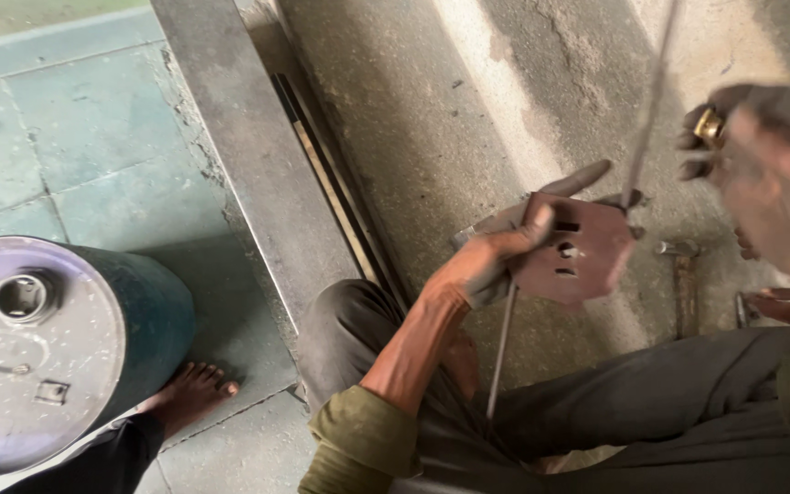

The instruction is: The person sits on the floor and uses a hammer and metal rod to shape a metal plate. They then insert a brass lock mechanism into the plate and secure it with a metal rod, completing the assembly.

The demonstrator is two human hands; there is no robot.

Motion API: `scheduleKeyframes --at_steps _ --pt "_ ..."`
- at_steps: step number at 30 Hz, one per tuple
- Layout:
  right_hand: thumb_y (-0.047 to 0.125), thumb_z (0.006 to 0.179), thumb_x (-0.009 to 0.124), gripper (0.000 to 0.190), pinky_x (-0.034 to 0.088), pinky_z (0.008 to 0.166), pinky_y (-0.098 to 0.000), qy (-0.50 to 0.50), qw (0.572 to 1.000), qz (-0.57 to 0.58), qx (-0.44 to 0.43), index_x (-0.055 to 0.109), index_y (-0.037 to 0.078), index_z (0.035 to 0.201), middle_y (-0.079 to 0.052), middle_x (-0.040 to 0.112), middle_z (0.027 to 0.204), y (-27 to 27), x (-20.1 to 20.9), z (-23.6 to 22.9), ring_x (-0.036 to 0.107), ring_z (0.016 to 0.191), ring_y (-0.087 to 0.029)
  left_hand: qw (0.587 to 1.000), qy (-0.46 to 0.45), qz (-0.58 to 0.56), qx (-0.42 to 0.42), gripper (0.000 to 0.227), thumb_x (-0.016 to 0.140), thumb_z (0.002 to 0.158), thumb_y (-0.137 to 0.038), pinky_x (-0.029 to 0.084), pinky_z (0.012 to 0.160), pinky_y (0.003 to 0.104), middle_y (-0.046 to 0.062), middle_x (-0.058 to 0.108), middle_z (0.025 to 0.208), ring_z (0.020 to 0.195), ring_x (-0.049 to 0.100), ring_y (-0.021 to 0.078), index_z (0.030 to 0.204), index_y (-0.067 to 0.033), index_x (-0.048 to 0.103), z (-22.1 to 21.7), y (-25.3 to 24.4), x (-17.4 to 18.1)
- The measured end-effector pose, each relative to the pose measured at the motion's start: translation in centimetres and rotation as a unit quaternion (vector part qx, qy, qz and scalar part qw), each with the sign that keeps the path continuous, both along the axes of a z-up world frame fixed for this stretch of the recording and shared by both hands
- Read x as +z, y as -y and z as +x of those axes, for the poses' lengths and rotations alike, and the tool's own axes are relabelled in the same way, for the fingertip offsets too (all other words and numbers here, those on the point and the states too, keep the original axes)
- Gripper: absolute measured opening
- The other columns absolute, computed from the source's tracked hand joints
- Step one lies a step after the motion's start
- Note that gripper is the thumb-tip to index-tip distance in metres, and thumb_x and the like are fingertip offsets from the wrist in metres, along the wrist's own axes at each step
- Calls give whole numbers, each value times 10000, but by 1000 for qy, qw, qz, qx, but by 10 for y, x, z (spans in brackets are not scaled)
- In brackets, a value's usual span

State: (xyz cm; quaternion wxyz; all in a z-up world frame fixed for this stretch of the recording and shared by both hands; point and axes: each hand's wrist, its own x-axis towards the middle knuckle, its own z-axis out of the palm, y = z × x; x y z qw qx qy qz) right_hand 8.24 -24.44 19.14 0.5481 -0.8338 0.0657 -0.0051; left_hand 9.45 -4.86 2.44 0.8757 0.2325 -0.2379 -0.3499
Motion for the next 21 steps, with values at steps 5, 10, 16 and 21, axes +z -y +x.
scheduleKeyframes --at_steps 5,10,16,21 --pt "30 937 623 334 589 950 -374 -41 998 -48 -24 642 4 1270 -195 707 1198 -9 -9 -57 693 1100 -236 999 -42 -22 -12 892 620 939 -627 401 1175 640 217 561 1492 1428 519 439 1659 -173 352 6 -10 -5" --pt "-7 952 643 299 605 943 -353 -1 994 -106 22 657 -38 1249 -182 728 1186 -7 -30 -82 723 1107 -240 999 -34 -36 19 806 618 1014 -560 377 1242 592 161 527 1564 1494 482 383 1647 -127 369 5 -13 -14" --pt "50 1021 575 254 612 971 -394 -52 997 36 -33 650 -33 1249 -168 728 1192 -21 -33 -80 721 1142 -258 998 -44 -41 20 831 622 1006 -564 397 1220 601 148 511 1579 1495 477 385 1656 -125 348 4 -15 -19" --pt "70 1056 574 241 600 901 -418 -48 996 49 -59 661 -30 1257 -171 727 1157 -15 -43 -81 729 1084 -274 997 -45 -58 22 872 640 972 -582 417 1192 617 124 498 1590 1484 475 390 1654 -131 338 5 -13 -18"
